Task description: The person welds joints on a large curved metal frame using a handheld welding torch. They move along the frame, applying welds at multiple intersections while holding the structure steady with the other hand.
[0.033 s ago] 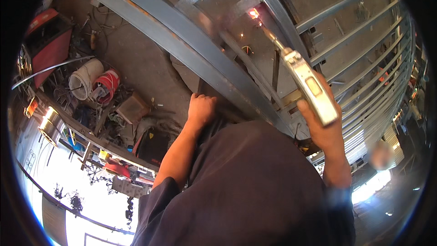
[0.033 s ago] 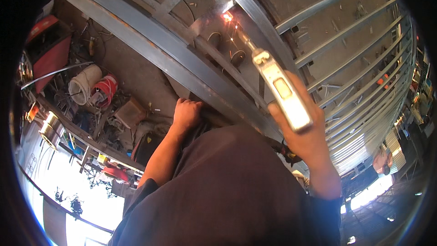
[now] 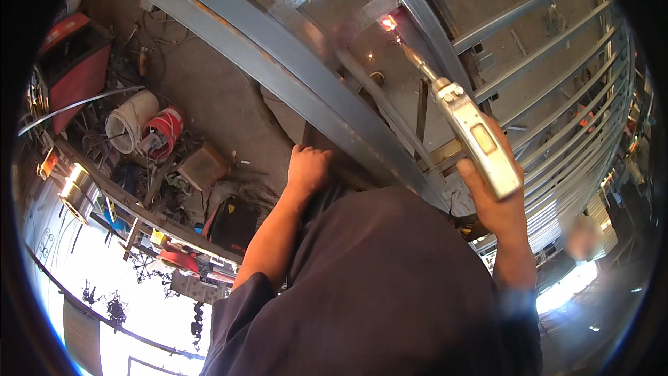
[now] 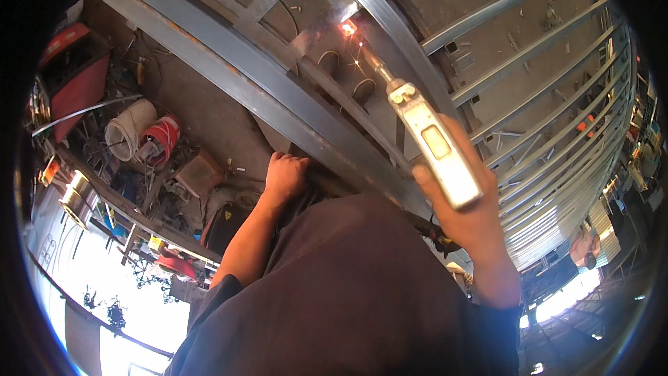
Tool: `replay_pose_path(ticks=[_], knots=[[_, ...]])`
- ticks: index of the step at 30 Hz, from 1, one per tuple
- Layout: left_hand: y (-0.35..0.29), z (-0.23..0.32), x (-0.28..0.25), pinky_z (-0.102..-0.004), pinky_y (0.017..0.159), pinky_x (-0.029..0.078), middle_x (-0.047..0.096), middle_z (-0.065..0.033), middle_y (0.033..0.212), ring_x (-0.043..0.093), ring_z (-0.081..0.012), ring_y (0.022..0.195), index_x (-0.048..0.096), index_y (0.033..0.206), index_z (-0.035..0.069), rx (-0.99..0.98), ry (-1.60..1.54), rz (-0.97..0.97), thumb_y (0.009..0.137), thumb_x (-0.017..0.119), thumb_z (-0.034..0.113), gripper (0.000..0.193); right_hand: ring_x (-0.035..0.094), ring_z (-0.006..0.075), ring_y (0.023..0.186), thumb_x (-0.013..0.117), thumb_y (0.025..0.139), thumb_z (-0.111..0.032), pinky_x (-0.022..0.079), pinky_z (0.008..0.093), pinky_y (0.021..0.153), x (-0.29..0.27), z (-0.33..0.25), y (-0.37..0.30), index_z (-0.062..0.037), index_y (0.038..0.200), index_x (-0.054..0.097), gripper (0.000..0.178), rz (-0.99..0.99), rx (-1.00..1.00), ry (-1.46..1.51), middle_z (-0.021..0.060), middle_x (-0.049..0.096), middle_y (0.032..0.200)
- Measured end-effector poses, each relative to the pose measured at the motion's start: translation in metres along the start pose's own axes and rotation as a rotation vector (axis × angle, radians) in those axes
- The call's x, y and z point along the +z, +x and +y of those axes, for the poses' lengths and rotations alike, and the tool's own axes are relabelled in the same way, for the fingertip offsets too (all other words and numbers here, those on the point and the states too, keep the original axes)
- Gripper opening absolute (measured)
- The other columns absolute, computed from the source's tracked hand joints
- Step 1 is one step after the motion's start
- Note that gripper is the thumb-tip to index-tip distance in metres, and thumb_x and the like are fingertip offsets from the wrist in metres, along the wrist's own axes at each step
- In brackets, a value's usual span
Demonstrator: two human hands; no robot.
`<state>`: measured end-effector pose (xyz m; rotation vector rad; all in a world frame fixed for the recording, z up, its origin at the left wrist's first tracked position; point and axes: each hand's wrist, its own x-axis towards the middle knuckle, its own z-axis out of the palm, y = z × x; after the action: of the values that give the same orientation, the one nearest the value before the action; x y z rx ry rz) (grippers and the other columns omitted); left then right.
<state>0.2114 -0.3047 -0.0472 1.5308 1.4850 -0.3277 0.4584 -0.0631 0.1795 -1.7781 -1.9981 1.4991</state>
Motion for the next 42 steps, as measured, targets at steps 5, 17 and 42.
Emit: replay_pose_path(ticks=[5, 17, 42], knots=[[0.000, 0.005, -0.010, -0.0444, 0.101, 0.048, 0.078, -0.0102, 0.099, 0.073, -0.0289, 0.104, 0.077, 0.108, 0.017, -0.025, 0.020, -0.055, 0.077, 0.069, 0.017, 0.032, 0.064, 0.0194, 0.124, 0.084, 0.096, -0.032, 0.050, 0.0348, 0.106, -0.013, -0.007, -0.001, -0.0035, 0.152, 0.056, 0.069, -0.039, 0.117, 0.190, 0.0099, 0.068, 0.138], [-0.020, -0.025, 0.010, -0.0467, 0.111, 0.044, 0.077, -0.0080, 0.099, 0.070, -0.0289, 0.109, 0.073, 0.100, 0.015, -0.077, -0.028, 0.093, 0.083, 0.066, 0.013, 0.019, 0.070, 0.0139, 0.075, 0.077, 0.100, -0.036, 0.058, 0.0287, 0.069, 0.020, -0.037, 0.117, -0.0002, 0.140, 0.063, 0.056, -0.322, 0.127, 0.544, 0.0118, 0.075, 0.104], [-0.017, -0.034, 0.001, -0.0483, 0.116, 0.043, 0.076, -0.0070, 0.104, 0.068, -0.0293, 0.116, 0.071, 0.103, 0.016, -0.115, -0.072, -0.063, 0.074, 0.073, 0.015, 0.028, 0.065, 0.0109, 0.073, 0.081, 0.097, -0.040, 0.055, 0.0267, 0.066, 0.047, -0.044, 0.141, -0.0023, 0.137, 0.067, 0.057, -0.320, 0.139, 0.564, 0.0038, 0.070, 0.097]])
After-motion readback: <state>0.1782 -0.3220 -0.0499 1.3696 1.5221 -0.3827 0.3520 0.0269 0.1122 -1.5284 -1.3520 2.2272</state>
